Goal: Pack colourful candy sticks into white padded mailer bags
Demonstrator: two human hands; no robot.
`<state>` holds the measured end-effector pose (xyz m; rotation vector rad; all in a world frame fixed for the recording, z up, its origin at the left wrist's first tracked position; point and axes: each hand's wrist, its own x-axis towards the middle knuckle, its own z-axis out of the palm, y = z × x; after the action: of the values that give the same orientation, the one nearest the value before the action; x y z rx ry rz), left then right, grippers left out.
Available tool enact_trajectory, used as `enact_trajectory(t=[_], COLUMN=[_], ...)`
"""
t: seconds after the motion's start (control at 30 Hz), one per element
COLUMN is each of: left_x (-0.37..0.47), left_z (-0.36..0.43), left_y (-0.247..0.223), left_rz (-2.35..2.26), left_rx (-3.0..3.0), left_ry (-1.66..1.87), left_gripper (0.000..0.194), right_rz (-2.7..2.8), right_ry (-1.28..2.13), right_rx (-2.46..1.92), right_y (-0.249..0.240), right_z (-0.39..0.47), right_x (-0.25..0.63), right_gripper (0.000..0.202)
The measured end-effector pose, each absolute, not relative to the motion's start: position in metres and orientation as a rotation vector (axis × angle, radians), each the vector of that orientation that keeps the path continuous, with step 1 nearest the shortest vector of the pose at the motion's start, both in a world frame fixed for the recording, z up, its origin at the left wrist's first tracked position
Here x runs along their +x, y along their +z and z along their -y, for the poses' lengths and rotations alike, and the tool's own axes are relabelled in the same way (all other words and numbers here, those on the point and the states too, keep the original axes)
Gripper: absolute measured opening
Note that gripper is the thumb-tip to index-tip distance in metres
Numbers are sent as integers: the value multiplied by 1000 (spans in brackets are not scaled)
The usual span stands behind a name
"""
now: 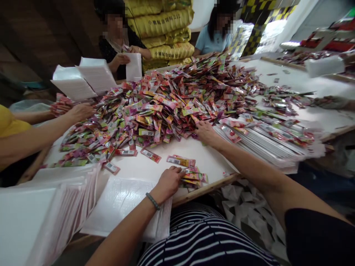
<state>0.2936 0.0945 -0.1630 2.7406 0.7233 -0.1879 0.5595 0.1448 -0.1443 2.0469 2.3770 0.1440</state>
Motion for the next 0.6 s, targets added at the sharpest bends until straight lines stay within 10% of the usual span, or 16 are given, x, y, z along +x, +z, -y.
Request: enact_trajectory(t=[0.6], left_x=[273], left_z=[-140], left_y=[-135], left_rz=[-980], left_rx=[2795], left_ry=[-44], left_gripper=[46], right_rz=[-2481], right_ry=[-47], right_rx=[2182], right_y=[-152], right_z=[-157], right_x=[538], right_gripper=[30])
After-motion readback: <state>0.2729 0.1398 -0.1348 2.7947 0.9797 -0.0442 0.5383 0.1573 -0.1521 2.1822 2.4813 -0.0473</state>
